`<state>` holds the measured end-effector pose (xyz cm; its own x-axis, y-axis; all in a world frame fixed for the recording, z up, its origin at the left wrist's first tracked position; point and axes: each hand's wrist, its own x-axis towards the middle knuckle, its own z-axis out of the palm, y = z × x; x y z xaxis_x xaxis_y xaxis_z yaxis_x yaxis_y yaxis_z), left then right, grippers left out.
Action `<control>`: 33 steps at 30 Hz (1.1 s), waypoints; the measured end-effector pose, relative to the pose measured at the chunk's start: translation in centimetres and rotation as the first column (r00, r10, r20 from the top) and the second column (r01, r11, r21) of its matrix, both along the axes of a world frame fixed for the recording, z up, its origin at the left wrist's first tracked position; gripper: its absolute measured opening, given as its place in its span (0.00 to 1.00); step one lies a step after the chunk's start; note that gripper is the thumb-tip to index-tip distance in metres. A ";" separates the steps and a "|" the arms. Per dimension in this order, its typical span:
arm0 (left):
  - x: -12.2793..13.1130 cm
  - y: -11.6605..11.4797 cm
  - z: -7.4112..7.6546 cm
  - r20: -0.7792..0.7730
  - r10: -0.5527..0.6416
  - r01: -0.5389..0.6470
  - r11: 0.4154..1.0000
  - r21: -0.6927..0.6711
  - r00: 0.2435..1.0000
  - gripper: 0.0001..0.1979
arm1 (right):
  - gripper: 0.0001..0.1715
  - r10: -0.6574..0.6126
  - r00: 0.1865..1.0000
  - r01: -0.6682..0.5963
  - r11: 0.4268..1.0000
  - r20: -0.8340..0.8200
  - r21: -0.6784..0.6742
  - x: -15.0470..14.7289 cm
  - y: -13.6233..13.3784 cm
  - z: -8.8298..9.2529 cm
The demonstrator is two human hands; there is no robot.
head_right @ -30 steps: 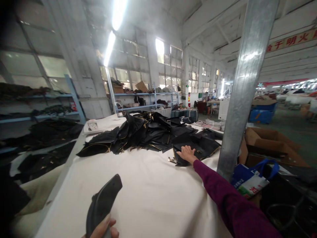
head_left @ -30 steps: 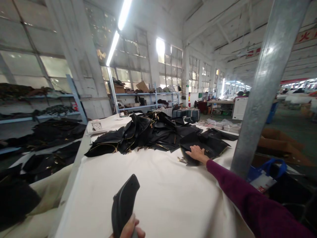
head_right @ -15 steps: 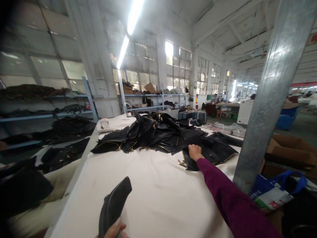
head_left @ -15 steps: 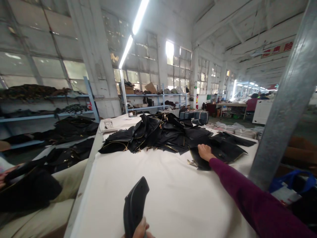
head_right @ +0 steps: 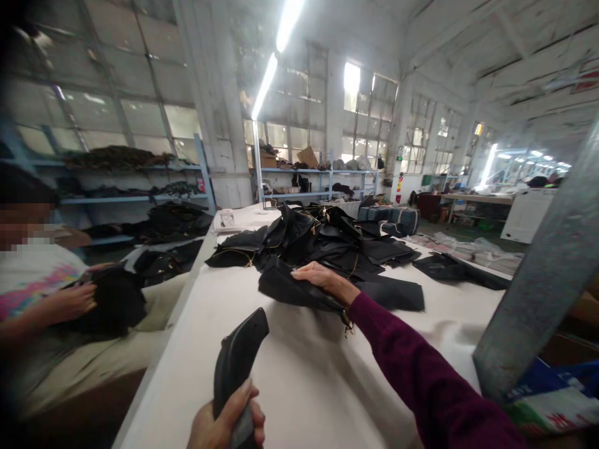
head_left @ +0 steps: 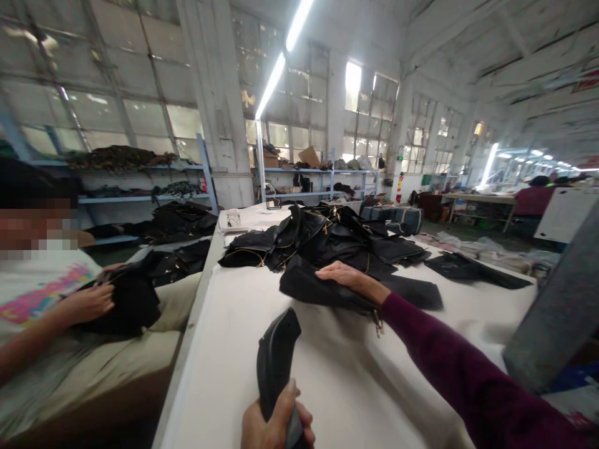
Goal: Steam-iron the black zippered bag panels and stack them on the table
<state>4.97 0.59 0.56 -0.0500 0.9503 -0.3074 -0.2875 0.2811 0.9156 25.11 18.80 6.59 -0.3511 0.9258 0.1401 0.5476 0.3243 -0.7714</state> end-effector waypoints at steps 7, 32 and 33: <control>-0.5 -0.5 0.1 -0.074 -0.005 0.004 1.000 -0.004 0.997 0.20 | 0.16 0.249 0.965 -0.258 0.956 -0.076 -0.140 -6.5 -3.8 -7.3; 0.0 -0.1 0.5 -0.058 0.030 -0.035 0.994 -0.100 0.998 0.21 | 0.14 -0.042 0.999 0.036 0.952 0.014 0.303 -1.8 -1.5 -8.3; 0.1 0.0 0.3 -0.050 0.024 -0.030 0.993 -0.113 0.998 0.21 | 0.14 -0.046 0.999 0.049 0.957 -0.016 0.286 -1.9 -1.3 -7.9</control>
<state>5.09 0.63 0.90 -0.0929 0.9072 -0.4102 -0.2524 0.3771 0.8911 23.21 17.46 -1.27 -0.3049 0.8621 0.4048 0.5609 0.5060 -0.6552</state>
